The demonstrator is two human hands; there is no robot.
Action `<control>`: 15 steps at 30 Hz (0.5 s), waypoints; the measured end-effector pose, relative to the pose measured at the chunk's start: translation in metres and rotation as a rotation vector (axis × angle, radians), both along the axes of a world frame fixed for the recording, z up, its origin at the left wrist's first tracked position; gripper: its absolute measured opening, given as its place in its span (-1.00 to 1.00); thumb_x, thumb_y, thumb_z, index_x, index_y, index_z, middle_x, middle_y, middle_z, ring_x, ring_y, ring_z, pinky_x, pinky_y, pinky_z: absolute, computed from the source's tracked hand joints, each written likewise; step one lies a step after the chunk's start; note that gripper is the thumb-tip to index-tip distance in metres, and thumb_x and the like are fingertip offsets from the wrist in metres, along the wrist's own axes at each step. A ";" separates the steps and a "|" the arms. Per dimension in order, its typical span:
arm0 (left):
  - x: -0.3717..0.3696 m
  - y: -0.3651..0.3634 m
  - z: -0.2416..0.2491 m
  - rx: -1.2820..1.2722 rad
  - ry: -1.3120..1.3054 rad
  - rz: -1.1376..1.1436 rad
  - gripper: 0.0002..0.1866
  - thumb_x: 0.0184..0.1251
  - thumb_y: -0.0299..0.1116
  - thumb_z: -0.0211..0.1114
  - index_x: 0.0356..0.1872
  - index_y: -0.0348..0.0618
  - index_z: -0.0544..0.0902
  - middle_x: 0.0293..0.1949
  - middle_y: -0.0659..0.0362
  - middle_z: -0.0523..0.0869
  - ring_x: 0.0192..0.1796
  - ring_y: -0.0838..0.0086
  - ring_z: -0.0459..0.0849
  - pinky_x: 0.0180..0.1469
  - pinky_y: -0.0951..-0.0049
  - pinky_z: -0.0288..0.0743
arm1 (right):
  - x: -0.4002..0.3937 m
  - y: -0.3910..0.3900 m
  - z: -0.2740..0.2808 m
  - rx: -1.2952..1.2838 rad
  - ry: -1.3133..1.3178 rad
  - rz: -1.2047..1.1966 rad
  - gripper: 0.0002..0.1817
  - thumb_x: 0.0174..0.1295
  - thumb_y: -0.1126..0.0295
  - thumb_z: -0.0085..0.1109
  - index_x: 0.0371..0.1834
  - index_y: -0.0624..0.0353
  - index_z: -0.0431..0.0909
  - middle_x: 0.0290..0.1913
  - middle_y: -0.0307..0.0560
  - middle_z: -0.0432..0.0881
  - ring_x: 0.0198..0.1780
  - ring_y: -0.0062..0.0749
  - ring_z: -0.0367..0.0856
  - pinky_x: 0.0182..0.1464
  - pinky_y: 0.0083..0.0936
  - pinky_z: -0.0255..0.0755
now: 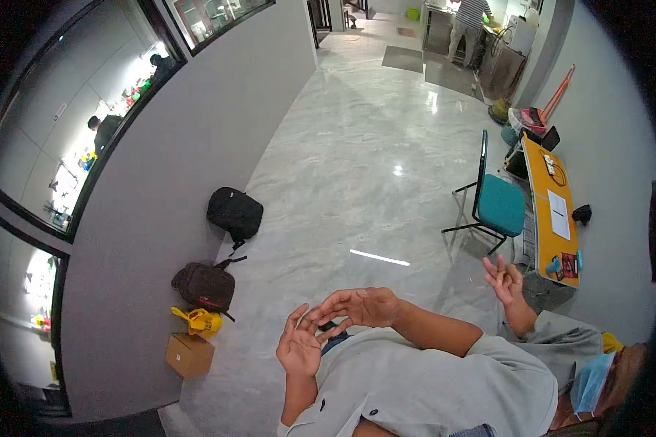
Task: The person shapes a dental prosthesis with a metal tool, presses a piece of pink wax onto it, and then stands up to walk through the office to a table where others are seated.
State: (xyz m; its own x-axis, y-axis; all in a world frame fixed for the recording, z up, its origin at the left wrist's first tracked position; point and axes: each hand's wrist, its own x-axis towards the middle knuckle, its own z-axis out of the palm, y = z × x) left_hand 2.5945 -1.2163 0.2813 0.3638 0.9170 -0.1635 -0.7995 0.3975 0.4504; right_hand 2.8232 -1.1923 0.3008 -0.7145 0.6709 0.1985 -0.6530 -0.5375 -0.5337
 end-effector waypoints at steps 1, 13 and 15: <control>0.000 -0.001 0.002 -0.014 -0.006 0.004 -0.33 0.45 -0.09 0.08 0.42 -0.38 0.32 0.26 -0.27 0.57 0.32 -0.07 0.57 0.20 -0.33 0.59 | 0.000 0.000 -0.001 0.001 0.006 0.001 -0.14 0.40 -0.25 0.02 0.48 0.28 0.31 0.55 0.26 0.28 0.54 -0.09 0.30 0.48 -0.02 0.24; -0.004 -0.004 -0.007 0.068 -0.058 -0.042 -0.39 0.50 -0.11 0.04 0.43 -0.30 0.33 0.34 -0.28 0.52 0.38 0.05 0.55 0.25 -0.11 0.60 | -0.001 -0.003 -0.007 -0.024 0.020 0.006 -0.14 0.40 -0.26 0.01 0.47 0.29 0.31 0.52 0.24 0.32 0.53 -0.08 0.32 0.50 0.07 0.20; -0.004 -0.004 -0.006 0.068 -0.048 -0.036 -0.39 0.50 -0.12 0.04 0.43 -0.30 0.33 0.33 -0.27 0.53 0.37 0.05 0.56 0.24 -0.10 0.61 | -0.003 -0.003 -0.010 -0.010 0.053 0.004 -0.21 0.46 -0.20 -0.05 0.46 0.29 0.32 0.52 0.24 0.32 0.54 -0.07 0.31 0.50 0.09 0.21</control>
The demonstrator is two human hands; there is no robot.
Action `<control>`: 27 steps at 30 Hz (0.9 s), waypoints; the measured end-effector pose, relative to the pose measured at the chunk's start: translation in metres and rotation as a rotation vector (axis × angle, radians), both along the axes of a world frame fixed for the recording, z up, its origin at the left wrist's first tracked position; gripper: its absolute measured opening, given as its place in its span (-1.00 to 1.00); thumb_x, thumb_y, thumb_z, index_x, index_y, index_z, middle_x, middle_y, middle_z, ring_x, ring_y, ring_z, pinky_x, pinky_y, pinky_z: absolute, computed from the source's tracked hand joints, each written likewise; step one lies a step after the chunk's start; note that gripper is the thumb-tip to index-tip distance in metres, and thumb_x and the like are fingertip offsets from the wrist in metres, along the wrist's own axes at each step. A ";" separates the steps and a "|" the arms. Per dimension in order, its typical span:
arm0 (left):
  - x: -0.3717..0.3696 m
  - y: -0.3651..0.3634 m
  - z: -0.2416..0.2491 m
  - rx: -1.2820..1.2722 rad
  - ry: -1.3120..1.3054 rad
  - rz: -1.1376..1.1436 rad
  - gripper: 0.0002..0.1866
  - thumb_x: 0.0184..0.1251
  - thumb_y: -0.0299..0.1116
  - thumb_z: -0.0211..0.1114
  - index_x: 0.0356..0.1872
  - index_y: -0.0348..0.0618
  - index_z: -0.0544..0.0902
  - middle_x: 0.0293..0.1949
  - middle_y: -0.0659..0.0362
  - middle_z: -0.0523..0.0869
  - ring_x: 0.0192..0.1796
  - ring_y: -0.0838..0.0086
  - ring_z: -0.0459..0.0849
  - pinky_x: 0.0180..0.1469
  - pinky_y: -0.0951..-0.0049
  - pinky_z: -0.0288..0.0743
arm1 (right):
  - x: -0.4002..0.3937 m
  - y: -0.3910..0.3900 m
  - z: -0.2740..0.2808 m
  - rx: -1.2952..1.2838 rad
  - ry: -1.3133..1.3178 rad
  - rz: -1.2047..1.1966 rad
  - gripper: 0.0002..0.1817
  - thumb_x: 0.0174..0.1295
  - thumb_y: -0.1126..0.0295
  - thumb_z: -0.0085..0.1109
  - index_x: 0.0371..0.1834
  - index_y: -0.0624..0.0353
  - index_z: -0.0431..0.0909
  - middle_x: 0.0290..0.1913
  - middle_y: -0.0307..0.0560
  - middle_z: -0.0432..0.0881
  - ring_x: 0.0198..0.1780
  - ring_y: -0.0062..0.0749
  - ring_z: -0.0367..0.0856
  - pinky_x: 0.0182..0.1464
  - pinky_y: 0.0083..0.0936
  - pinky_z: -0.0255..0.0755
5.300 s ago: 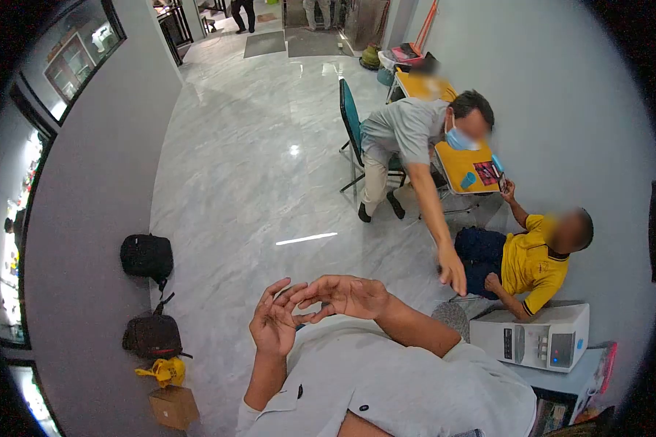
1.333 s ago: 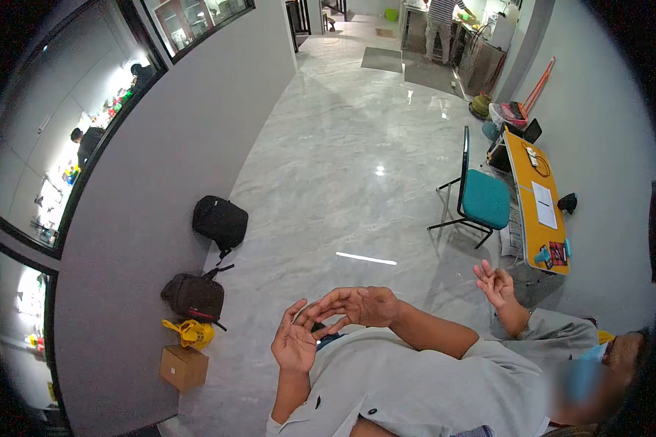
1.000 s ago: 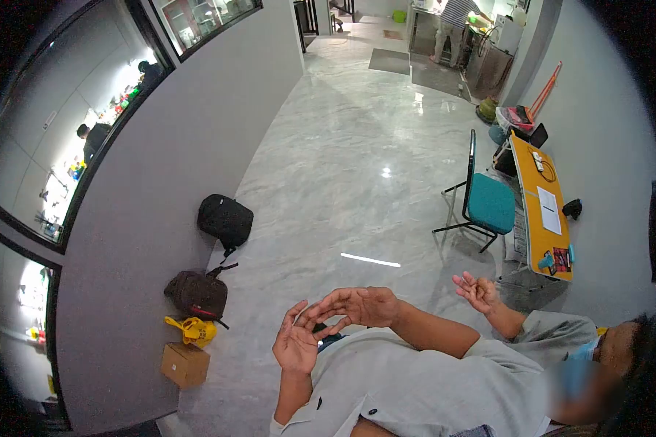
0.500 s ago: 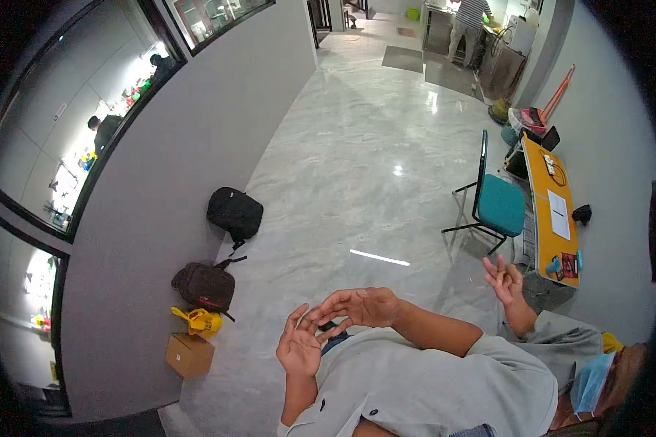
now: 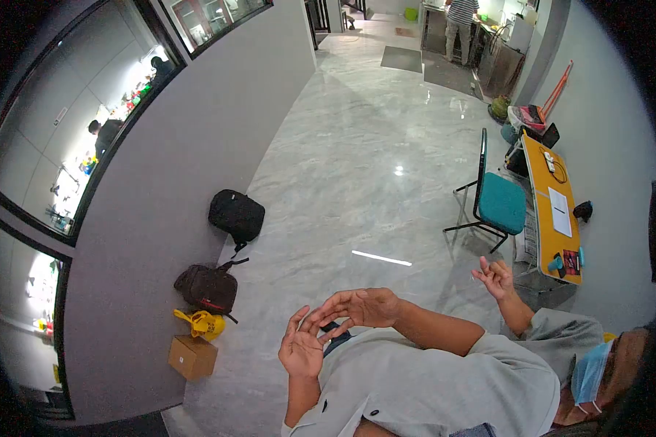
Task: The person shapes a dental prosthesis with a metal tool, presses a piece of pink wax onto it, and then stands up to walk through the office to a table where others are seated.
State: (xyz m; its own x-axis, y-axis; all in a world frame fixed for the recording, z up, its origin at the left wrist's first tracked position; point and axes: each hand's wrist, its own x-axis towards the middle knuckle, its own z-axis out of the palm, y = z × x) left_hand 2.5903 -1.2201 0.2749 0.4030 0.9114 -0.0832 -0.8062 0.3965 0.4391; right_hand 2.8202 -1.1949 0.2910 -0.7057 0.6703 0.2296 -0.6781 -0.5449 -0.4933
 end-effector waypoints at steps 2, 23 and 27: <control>0.000 0.000 0.003 -0.009 0.026 0.009 -0.39 0.50 -0.11 0.04 0.42 -0.31 0.34 0.32 -0.27 0.54 0.37 0.03 0.56 0.23 -0.10 0.62 | -0.001 0.001 -0.002 0.015 0.033 -0.002 -0.27 0.52 -0.14 -0.11 0.46 0.29 0.33 0.52 0.24 0.33 0.54 -0.06 0.31 0.49 0.12 0.21; -0.007 -0.001 0.005 -0.083 0.033 0.094 -0.38 0.45 -0.13 0.07 0.41 -0.32 0.36 0.20 -0.17 0.63 0.25 0.02 0.61 0.19 -0.32 0.57 | -0.011 0.012 0.002 0.011 0.043 0.061 -0.30 0.53 -0.12 -0.11 0.46 0.25 0.35 0.53 0.23 0.32 0.54 -0.06 0.31 0.52 0.21 0.14; -0.008 0.000 0.004 -0.028 0.022 0.069 -0.43 0.54 -0.11 0.05 0.39 -0.30 0.37 0.21 -0.18 0.64 0.32 0.09 0.59 0.26 -0.22 0.57 | -0.012 0.013 0.000 0.008 0.046 0.067 -0.29 0.52 -0.13 -0.11 0.46 0.25 0.34 0.54 0.23 0.31 0.54 -0.06 0.31 0.52 0.22 0.14</control>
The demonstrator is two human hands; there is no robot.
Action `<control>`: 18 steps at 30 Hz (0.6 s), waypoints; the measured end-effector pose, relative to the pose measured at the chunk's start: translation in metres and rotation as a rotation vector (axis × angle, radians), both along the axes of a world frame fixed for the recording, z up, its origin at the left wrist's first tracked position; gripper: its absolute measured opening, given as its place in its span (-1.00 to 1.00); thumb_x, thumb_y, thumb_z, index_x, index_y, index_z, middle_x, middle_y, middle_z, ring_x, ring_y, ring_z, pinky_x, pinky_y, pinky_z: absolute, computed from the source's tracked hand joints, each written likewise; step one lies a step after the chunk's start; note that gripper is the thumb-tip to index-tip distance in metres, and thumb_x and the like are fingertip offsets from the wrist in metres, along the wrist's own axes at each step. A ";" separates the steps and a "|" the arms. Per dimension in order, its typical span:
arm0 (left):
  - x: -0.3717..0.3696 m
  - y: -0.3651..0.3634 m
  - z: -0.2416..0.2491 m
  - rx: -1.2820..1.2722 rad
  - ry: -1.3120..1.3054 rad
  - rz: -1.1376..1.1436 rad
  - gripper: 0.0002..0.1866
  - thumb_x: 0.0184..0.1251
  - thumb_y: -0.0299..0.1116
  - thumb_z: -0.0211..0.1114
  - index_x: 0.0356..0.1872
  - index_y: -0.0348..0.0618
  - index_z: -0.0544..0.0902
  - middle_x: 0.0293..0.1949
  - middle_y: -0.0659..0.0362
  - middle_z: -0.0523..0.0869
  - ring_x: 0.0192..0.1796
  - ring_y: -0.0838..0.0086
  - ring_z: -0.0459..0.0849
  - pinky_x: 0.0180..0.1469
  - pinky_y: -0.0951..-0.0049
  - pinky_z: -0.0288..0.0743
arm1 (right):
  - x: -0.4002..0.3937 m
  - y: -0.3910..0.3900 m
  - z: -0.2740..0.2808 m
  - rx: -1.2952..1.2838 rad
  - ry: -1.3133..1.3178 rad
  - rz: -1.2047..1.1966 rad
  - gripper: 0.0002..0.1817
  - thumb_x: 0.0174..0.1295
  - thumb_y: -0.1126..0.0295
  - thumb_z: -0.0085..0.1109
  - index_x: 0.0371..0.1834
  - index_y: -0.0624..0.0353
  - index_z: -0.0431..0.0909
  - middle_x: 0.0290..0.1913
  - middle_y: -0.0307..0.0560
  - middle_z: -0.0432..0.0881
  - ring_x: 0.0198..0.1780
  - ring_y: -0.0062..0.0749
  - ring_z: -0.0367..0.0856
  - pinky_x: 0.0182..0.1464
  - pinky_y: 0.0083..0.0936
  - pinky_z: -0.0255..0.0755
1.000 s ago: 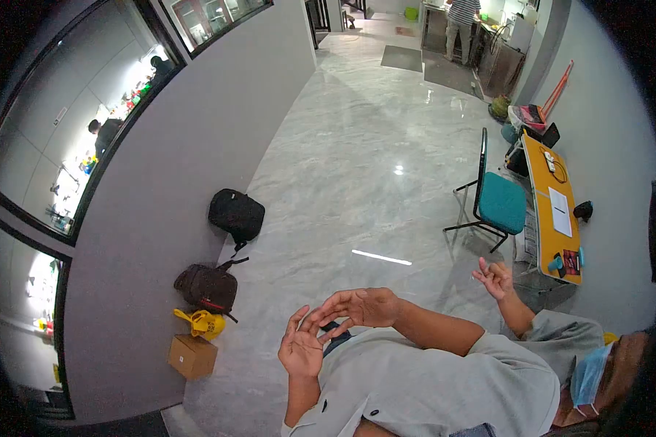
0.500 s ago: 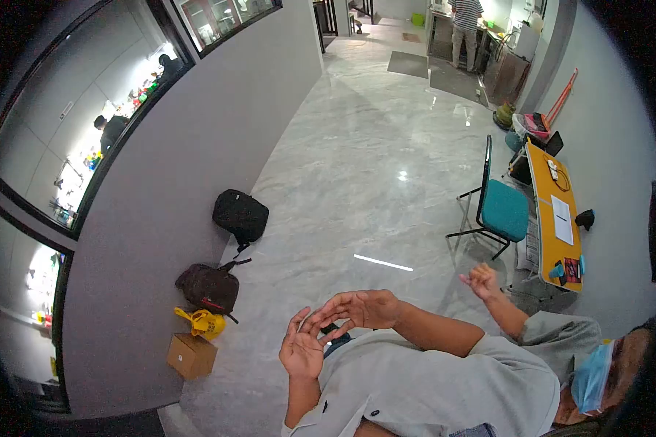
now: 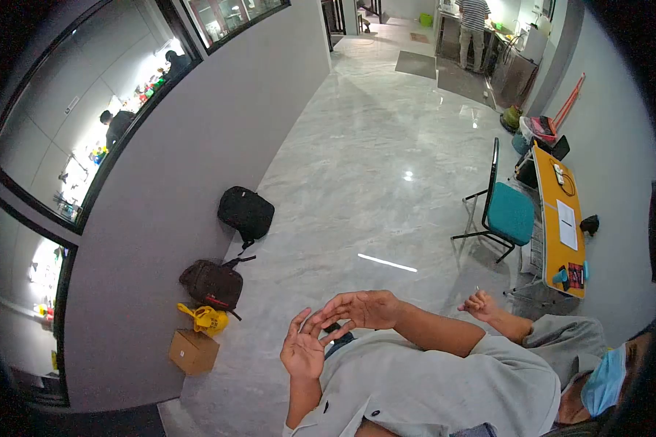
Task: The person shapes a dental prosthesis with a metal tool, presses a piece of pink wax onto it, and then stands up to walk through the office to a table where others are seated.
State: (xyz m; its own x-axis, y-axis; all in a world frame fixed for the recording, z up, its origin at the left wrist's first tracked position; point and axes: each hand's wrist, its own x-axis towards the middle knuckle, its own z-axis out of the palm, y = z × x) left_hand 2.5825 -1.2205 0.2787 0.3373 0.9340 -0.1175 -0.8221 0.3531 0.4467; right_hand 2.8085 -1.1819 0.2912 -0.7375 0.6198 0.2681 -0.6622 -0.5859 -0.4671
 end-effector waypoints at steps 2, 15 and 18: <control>0.001 0.001 0.002 -0.016 -0.003 0.014 -0.43 0.53 -0.12 0.07 0.39 -0.31 0.37 0.18 -0.17 0.66 0.30 0.10 0.62 0.25 -0.24 0.57 | 0.000 0.002 -0.003 0.009 0.011 0.002 -0.29 0.52 -0.13 -0.11 0.47 0.25 0.34 0.54 0.23 0.31 0.54 -0.06 0.31 0.52 0.22 0.14; 0.001 0.009 -0.004 -0.065 -0.021 0.033 -0.38 0.48 -0.13 0.05 0.41 -0.34 0.34 0.21 -0.22 0.62 0.30 0.02 0.60 0.23 -0.32 0.55 | 0.001 0.008 -0.001 0.008 -0.033 -0.006 -0.29 0.53 -0.12 -0.13 0.48 0.26 0.33 0.53 0.23 0.32 0.54 -0.09 0.32 0.52 0.11 0.18; 0.003 0.011 0.000 -0.023 -0.035 0.009 -0.44 0.54 -0.13 0.07 0.39 -0.32 0.38 0.17 -0.15 0.66 0.31 0.13 0.61 0.21 -0.18 0.63 | 0.004 0.009 0.002 0.015 -0.035 -0.005 -0.30 0.53 -0.11 -0.14 0.47 0.26 0.33 0.53 0.22 0.33 0.54 -0.09 0.32 0.52 0.14 0.16</control>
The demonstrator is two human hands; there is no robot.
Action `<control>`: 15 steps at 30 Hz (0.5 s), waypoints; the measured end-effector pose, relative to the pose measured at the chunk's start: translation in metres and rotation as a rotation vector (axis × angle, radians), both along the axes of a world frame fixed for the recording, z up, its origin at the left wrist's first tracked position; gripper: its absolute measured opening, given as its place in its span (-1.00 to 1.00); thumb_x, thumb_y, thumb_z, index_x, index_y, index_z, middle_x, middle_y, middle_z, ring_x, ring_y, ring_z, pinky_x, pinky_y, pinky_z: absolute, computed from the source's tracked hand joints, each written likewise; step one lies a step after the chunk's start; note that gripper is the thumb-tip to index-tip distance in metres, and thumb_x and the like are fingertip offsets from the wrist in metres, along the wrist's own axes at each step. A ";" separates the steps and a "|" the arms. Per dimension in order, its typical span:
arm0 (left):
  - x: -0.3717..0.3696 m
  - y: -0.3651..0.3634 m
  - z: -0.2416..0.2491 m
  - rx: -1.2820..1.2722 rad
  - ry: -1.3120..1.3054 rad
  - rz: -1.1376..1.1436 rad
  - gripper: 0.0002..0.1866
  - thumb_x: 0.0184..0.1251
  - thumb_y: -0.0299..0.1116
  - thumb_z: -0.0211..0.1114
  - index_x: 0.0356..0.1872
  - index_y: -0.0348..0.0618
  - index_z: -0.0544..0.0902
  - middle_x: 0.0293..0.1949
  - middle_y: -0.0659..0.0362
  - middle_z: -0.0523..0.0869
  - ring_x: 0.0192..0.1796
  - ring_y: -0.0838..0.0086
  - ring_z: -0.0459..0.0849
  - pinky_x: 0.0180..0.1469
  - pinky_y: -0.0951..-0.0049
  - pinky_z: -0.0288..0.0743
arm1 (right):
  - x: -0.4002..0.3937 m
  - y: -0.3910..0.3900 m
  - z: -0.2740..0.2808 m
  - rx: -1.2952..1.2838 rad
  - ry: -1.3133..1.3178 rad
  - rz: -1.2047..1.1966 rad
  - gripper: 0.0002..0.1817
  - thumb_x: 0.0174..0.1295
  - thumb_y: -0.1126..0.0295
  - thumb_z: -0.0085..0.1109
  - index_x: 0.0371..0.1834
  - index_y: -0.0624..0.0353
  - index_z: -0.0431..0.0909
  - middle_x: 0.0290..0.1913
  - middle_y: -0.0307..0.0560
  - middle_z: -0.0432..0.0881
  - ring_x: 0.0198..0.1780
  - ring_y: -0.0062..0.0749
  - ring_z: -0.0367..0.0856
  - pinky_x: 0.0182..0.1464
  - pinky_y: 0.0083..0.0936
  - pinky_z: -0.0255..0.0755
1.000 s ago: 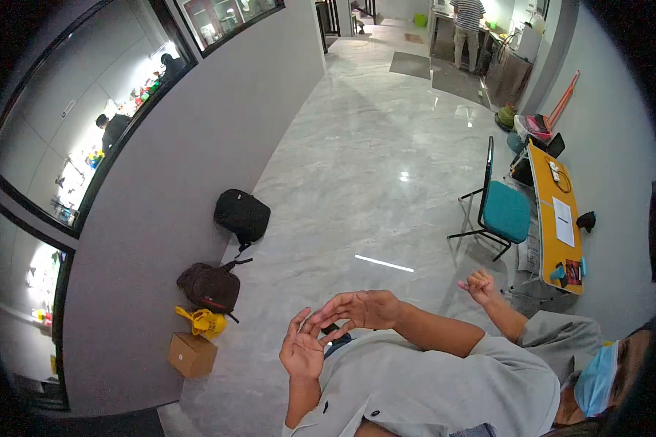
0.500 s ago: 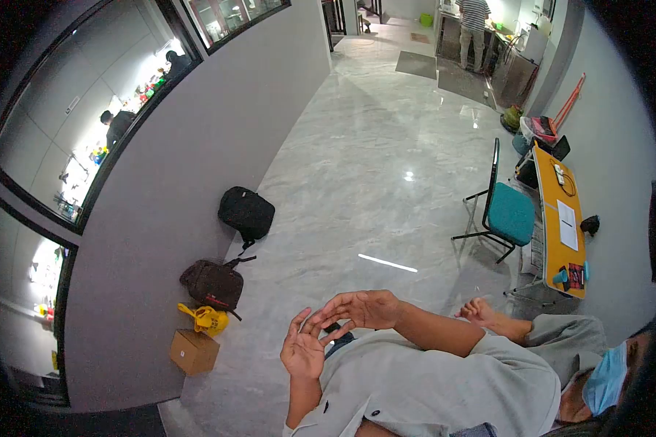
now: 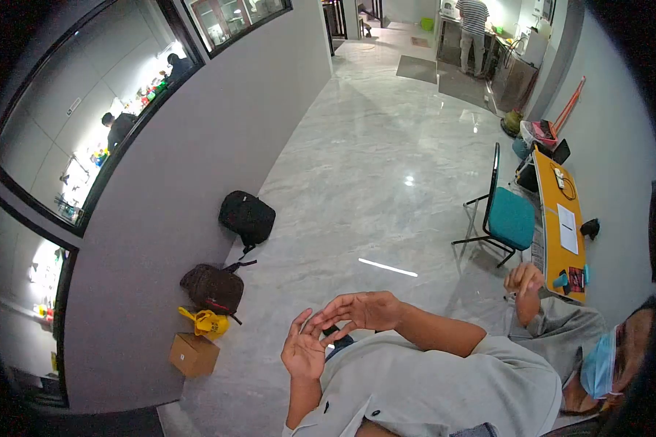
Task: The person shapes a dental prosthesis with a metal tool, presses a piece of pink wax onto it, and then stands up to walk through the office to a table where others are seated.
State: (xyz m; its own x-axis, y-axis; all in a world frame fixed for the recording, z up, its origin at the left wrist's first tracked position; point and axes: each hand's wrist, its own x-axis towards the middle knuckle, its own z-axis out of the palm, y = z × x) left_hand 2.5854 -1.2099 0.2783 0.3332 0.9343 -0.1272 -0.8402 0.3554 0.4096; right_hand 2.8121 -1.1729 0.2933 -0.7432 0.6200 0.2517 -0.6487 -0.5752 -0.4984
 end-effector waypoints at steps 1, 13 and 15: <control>0.000 0.000 -0.001 0.007 0.006 -0.002 -0.44 0.53 -0.13 0.07 0.39 -0.32 0.38 0.18 -0.16 0.66 0.30 0.12 0.62 0.21 -0.18 0.63 | 0.000 0.001 0.001 0.009 -0.009 0.000 -0.30 0.53 -0.11 -0.14 0.47 0.26 0.34 0.53 0.21 0.33 0.54 -0.09 0.33 0.53 0.16 0.15; -0.001 0.010 -0.005 0.027 -0.021 -0.045 -0.45 0.55 -0.14 0.03 0.39 -0.31 0.35 0.28 -0.25 0.56 0.34 0.05 0.57 0.25 -0.24 0.58 | 0.002 0.005 -0.002 -0.009 -0.033 -0.008 -0.30 0.54 -0.11 -0.13 0.48 0.26 0.33 0.53 0.18 0.34 0.54 -0.10 0.33 0.53 0.18 0.14; -0.001 0.012 -0.006 0.027 -0.032 -0.051 -0.45 0.56 -0.14 0.02 0.39 -0.31 0.35 0.29 -0.26 0.56 0.35 0.05 0.56 0.25 -0.25 0.57 | 0.003 0.007 -0.005 -0.002 -0.023 -0.009 -0.30 0.54 -0.11 -0.14 0.48 0.26 0.33 0.53 0.18 0.34 0.54 -0.11 0.33 0.53 0.17 0.14</control>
State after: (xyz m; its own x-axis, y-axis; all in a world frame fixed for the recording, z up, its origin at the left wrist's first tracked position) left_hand 2.5843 -1.1983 0.2720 0.3839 0.9188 -0.0912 -0.8339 0.3874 0.3931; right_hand 2.8148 -1.1660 0.2885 -0.7432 0.6271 0.2331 -0.6420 -0.5706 -0.5120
